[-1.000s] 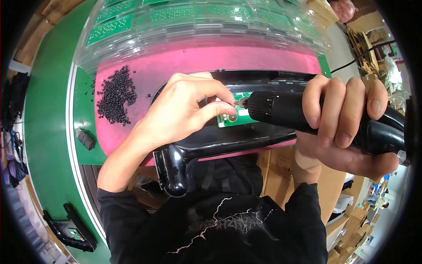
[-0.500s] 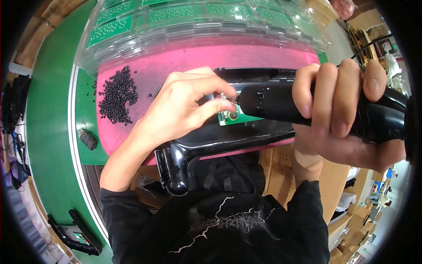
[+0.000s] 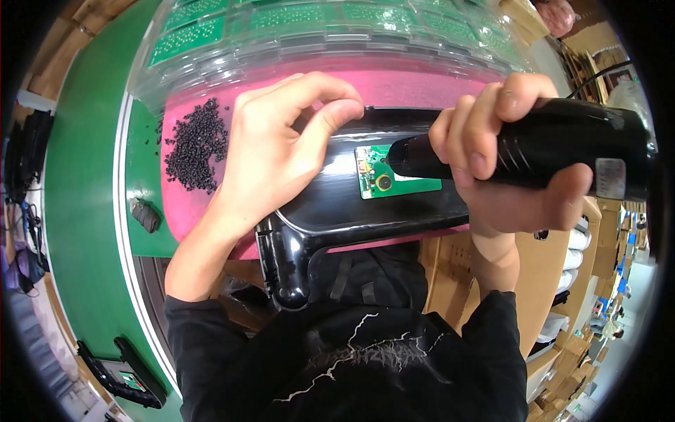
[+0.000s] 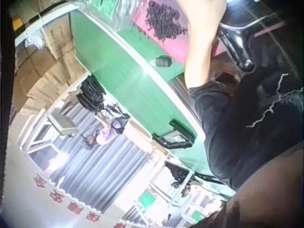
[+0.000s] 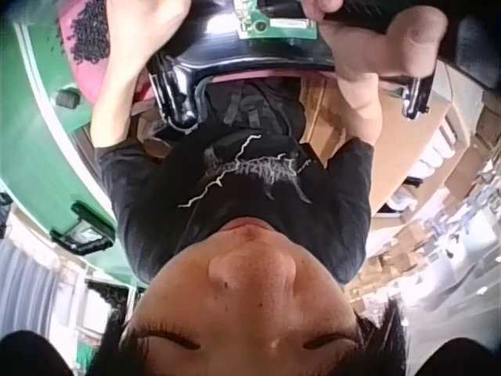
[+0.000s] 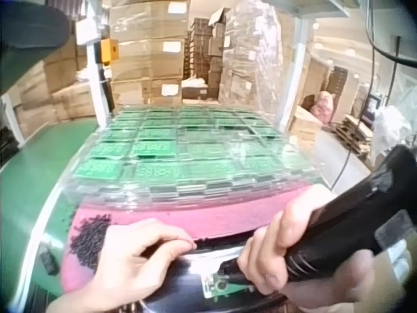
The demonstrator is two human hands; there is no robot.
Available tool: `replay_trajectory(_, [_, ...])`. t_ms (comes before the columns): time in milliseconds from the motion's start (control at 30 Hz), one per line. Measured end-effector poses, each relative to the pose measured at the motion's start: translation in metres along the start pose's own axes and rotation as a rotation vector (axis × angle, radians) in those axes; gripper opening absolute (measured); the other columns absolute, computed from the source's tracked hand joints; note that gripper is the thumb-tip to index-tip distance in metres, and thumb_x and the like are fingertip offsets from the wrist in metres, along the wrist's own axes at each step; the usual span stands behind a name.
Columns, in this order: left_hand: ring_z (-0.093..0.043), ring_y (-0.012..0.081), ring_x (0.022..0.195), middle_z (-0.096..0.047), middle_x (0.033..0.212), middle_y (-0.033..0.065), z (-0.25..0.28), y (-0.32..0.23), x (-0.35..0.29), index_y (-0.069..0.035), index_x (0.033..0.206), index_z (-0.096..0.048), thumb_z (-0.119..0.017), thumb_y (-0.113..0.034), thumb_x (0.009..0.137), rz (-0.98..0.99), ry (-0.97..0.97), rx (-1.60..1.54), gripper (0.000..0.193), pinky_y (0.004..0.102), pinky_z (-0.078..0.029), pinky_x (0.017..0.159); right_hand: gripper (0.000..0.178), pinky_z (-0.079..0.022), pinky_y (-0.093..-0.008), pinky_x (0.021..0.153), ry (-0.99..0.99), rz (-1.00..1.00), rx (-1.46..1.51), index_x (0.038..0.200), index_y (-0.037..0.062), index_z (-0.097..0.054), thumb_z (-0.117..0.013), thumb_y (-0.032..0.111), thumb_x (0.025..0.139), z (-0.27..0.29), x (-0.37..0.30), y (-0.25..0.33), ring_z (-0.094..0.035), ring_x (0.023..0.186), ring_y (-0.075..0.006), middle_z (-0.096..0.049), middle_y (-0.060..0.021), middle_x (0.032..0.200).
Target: Assembling circuit boards into black plastic enclosures using an electric screwdriver.
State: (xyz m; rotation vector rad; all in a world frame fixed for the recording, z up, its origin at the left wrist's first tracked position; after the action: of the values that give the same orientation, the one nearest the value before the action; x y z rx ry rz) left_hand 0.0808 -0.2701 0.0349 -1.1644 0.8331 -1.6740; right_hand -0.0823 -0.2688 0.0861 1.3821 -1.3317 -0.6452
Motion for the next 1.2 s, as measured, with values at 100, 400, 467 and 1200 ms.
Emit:
replay_trajectory(100, [-0.066,0.012,0.073,-0.068,0.08,0.0072,0.0,0.0,0.0,0.002,0.096,-0.065,-0.064,-0.003,0.092,-0.085,0.002,0.063,0.006,0.0262,-0.052,0.068,0.068,-0.037,-0.0275,0.052,0.024,0.002,0.042,0.105,0.0081,-0.05,-0.057,0.072,0.082,-0.006,0.008,-0.017,-0.043,0.049,-0.0101,-0.05,0.0011,0.062])
replay_trajectory(400, [-0.063,0.0186,0.067,-0.064,0.079,0.0108,0.0,0.004,-0.005,0.002,0.096,-0.061,-0.063,-0.001,0.09,-0.078,0.064,0.076,0.007,0.0308,-0.05,0.063,0.062,-0.035,-0.027,0.05,0.062,-0.011,-0.145,0.102,0.0066,-0.049,-0.058,0.065,0.085,-0.021,0.013,-0.03,-0.041,0.048,-0.0105,-0.047,-0.0002,0.06])
replay_trajectory(467, [-0.066,0.0212,0.07,-0.066,0.081,0.0133,-0.004,0.01,-0.007,0.003,0.096,-0.063,-0.064,0.001,0.088,-0.04,0.14,0.094,0.008,0.032,-0.051,0.064,0.06,-0.035,-0.0263,0.049,0.09,-0.009,-0.217,0.1,0.006,-0.048,-0.059,0.063,0.085,-0.027,0.016,-0.03,-0.041,0.048,-0.0105,-0.047,-0.0009,0.061])
replay_trajectory(1200, [-0.069,0.0219,0.07,-0.069,0.077,0.0129,-0.02,-0.007,-0.008,0.005,0.09,-0.066,-0.066,0.003,0.084,-0.123,0.301,-0.103,0.006,0.0319,-0.054,0.064,0.053,-0.037,-0.0249,0.055,0.069,0.127,0.267,0.099,0.01,-0.051,-0.063,0.059,0.083,-0.016,0.017,0.033,-0.045,0.049,-0.0068,-0.049,0.004,0.064])
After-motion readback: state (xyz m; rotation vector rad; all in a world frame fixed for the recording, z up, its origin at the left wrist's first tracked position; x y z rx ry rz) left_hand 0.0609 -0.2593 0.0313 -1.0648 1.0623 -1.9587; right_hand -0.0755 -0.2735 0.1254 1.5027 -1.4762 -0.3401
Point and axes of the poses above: each hand's wrist, its own x-axis towards the middle knuckle, its own z-axis out of the back of the hand, y = z × x, the point moved 10 cm from there along x, towards the middle knuckle
